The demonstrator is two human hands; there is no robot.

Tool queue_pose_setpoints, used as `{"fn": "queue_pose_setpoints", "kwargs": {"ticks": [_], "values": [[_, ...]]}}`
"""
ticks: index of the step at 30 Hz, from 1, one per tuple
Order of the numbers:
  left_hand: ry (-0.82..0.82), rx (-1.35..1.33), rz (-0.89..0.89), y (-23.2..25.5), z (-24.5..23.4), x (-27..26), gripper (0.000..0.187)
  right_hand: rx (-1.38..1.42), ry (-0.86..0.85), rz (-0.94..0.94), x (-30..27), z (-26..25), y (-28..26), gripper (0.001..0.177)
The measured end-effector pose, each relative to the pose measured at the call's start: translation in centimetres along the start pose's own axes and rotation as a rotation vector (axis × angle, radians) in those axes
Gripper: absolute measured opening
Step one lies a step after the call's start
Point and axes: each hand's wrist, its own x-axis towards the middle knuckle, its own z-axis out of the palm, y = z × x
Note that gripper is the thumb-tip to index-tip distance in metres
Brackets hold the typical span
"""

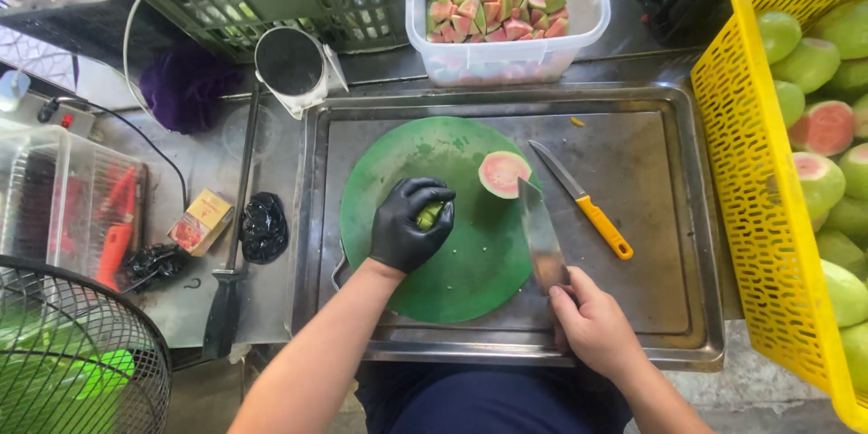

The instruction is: The person cuts guavas on a green cutting board using a knife. They slice the fruit into pieces and place them into a clear plastic container. The person wears black gloves and works at a metal countertop with baskets of whole guavas nearby.

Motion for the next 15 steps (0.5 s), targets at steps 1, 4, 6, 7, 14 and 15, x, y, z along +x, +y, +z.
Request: {"fn": "queue_pose_setpoints", "kwargs": {"ticks": [1,4,6,7,14,15], "values": [[0.034,-0.044,-0.046,0.0,0.2,0.0,0.014,0.047,-0.026,0.019,0.3,0.1,0.3,0.016],[0.138,-0.007,-0.004,-0.6,0.0,0.5,0.014,0.168,-0.075,0.022,0.7,-0.1,0.7,0.016],[0.206,0.059,0.077,-1.1,-0.9,1.8,0.016,0.245,-0.114,0.033,0.8,-0.4,0.6,0.015],[0.250,0.079,0.110,-1.4,-1.2,3.1,0.017,0.284,-0.132,0.037,0.8,-0.6,0.5,0.017],[0.501,0.074,0.234,-0.4,-0.8,20.2,0.025,0.334,-0.162,0.023,0.7,-1.1,0.1,0.021],[0.487,0.065,0.199,0.1,-0.2,22.6,0.026,0.338,-0.156,0.024,0.7,-1.0,0.2,0.020]]}}
